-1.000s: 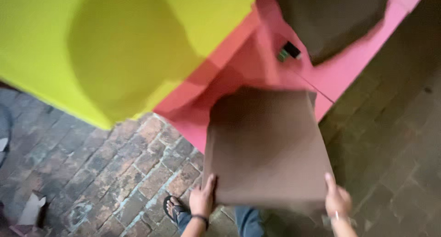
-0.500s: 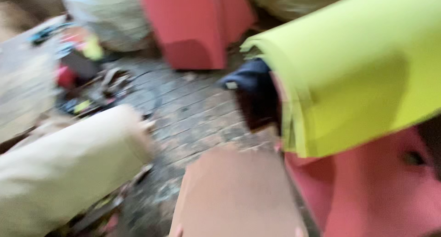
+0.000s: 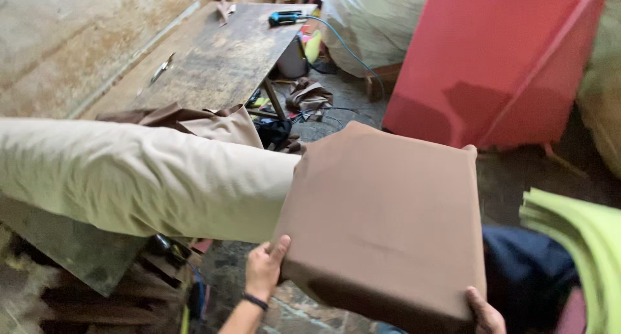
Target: The person staples brown fabric onto a plywood chair seat using a pneumatic staple gun, pulling the fabric taut and folding the edges over the board. They flip and reposition the seat panel between staples, then press and smooth the fabric to align it before continuing to staple around the edges.
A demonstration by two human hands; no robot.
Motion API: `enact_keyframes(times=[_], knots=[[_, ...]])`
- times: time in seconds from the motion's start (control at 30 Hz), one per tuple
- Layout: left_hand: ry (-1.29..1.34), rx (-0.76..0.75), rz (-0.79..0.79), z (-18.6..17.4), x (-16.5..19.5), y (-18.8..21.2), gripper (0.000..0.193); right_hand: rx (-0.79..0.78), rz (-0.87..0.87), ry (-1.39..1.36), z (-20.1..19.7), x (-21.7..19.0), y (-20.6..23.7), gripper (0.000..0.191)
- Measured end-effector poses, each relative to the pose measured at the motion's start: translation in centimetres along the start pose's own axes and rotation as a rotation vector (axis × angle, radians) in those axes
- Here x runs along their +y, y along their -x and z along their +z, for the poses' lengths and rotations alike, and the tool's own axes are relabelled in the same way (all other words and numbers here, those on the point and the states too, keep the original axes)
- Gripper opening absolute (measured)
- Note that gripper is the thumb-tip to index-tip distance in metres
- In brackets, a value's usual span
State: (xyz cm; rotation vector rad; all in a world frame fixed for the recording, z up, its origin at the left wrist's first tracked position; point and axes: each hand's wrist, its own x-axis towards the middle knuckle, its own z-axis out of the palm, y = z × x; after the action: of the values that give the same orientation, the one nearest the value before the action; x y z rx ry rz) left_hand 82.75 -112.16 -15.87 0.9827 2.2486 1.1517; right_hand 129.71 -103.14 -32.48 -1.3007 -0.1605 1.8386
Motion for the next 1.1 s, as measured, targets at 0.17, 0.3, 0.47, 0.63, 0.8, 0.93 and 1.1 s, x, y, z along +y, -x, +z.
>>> enact_keyframes(times=[0.17,0.3,0.47,0.63,0.8,0.93,1.1], knots=[[0.054,0.069,-0.147,5.4,7.9,-5.1,0.072,-0.124,-0.249,0.322,4.8,-12.2,-6.4,0.058],[0.222,0.147,-0.106,8.9,13.2,-8.9,0.068,-0.097,-0.162,0.387,10.9,-19.8,-9.7,0.058],[0.204,0.193,-0.103,12.5,16.6,-15.1,0.067,-0.219,-0.214,0.463,16.7,-26.7,-14.5,0.058],[0.427,0.151,-0.144,16.0,17.2,-24.1,0.064,-0.227,-0.187,0.517,20.7,-30.6,-22.6,0.068],[0.443,0.136,-0.124,18.8,17.4,-39.2,0.065,-0.293,-0.183,0.55,28.9,-33.8,-34.7,0.067],[0.312,0.165,-0.214,21.3,17.8,-50.7,0.068,-0.276,-0.229,0.641,39.2,-37.2,-43.9,0.065],[0.386,0.179,-0.383,21.5,17.6,-60.4,0.068,-0.272,-0.186,0.652,53.4,-38.7,-52.9,0.062]])
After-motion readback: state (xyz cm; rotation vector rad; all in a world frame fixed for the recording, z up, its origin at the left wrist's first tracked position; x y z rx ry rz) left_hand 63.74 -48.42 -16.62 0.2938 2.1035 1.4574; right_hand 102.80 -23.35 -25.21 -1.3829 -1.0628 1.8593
